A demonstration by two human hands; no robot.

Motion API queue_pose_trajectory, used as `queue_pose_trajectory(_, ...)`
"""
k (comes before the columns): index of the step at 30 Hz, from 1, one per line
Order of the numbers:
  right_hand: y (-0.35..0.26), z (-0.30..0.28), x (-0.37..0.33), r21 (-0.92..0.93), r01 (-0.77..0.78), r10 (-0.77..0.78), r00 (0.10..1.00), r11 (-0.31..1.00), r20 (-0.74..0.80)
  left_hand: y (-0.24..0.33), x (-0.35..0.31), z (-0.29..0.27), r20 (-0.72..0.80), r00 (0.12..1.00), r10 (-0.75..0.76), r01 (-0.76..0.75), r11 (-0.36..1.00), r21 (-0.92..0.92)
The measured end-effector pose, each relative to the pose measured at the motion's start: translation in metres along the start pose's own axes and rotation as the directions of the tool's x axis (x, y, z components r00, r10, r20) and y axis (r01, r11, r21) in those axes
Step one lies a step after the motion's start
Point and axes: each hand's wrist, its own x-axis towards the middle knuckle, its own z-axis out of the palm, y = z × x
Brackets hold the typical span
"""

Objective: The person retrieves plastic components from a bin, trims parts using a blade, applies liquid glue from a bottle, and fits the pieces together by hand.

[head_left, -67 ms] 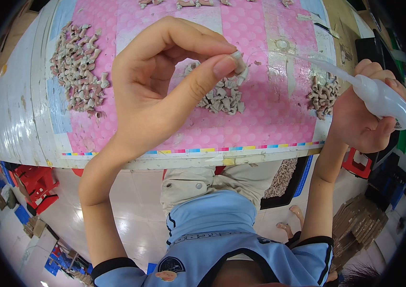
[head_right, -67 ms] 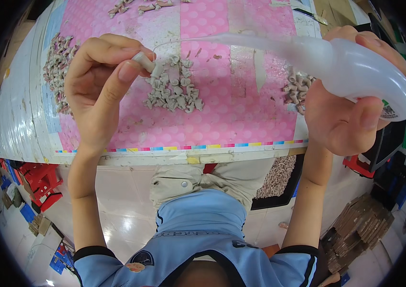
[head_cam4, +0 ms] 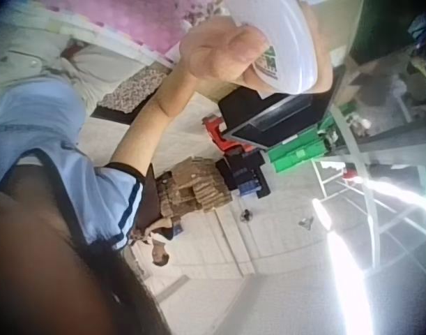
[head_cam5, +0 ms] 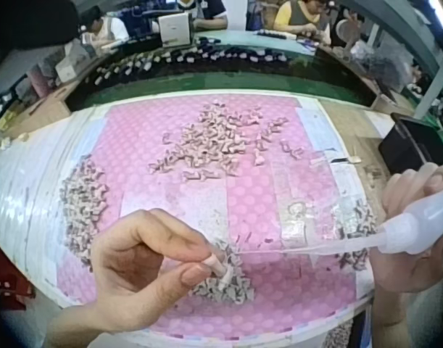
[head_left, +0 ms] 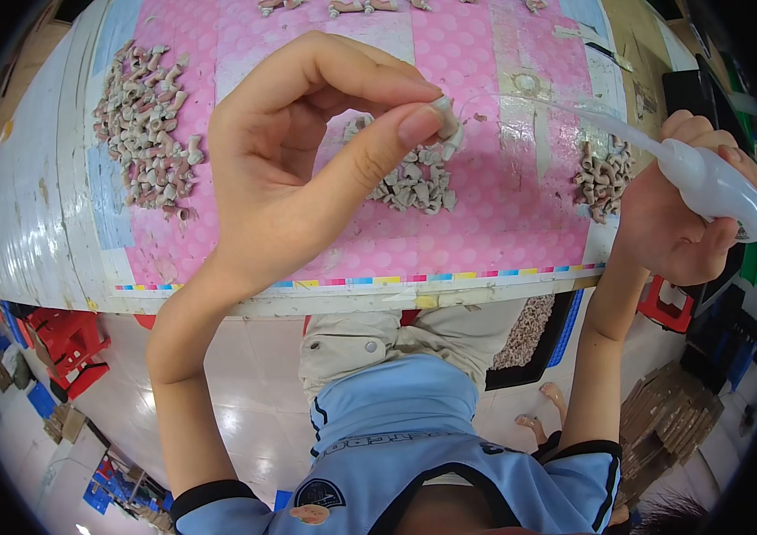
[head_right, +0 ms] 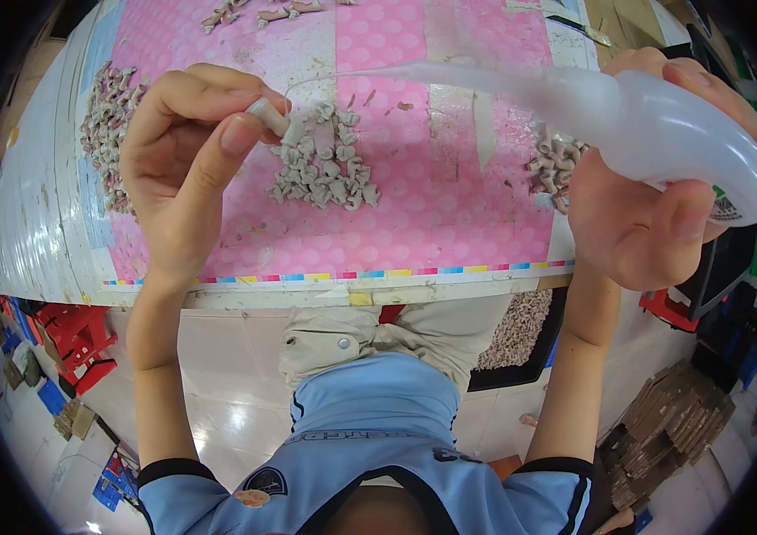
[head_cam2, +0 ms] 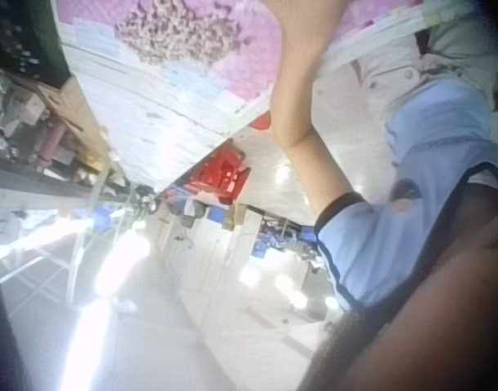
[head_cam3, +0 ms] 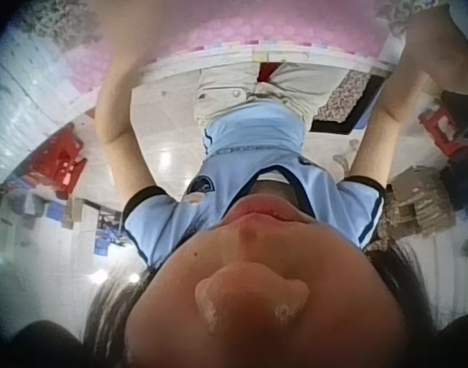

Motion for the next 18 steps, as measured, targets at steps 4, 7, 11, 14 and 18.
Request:
queue_pose_trajectory(4, 0.0012, -0.0068, 0.0003, 0.032, 0.005, -0.006, 0.998, 0.999, 0.055, 0.0000, 0.0002, 0.0004, -0.005, 1.000, -0.002, 0.002, 1.000, 0.003)
queue_pose_trajectory(7, 0.0015, -0.0061, 0.0001, 0.034, 0.014, -0.016, 0.999, 0.999, 0.052, -0.0001, 0.0003, -0.0001, -0.003, 1.000, 0.007, -0.007, 1.000, 0.013)
queue_pose_trajectory(11, 0.0005, -0.0059, -0.0004, 0.045, -0.011, 0.009, 0.999, 0.999, 0.038, -0.0003, 0.0001, -0.0001, -0.002, 1.000, 0.006, -0.006, 1.000, 0.008)
queue_pose_trajectory(14, 0.0002, -0.0041, -0.0005, 0.019, -0.013, 0.013, 1.000, 1.000, 0.008, -0.0005, -0.0002, -0.0002, -0.004, 1.000, 0.001, -0.001, 1.000, -0.002)
queue_pose_trajectory(18, -0.0001, -0.0031, -0.0017, 0.031, -0.025, 0.026, 0.999, 0.999, -0.034, -0.0003, 0.0002, -0.0004, 0.000, 1.000, 0.007, -0.007, 1.000, 0.000)
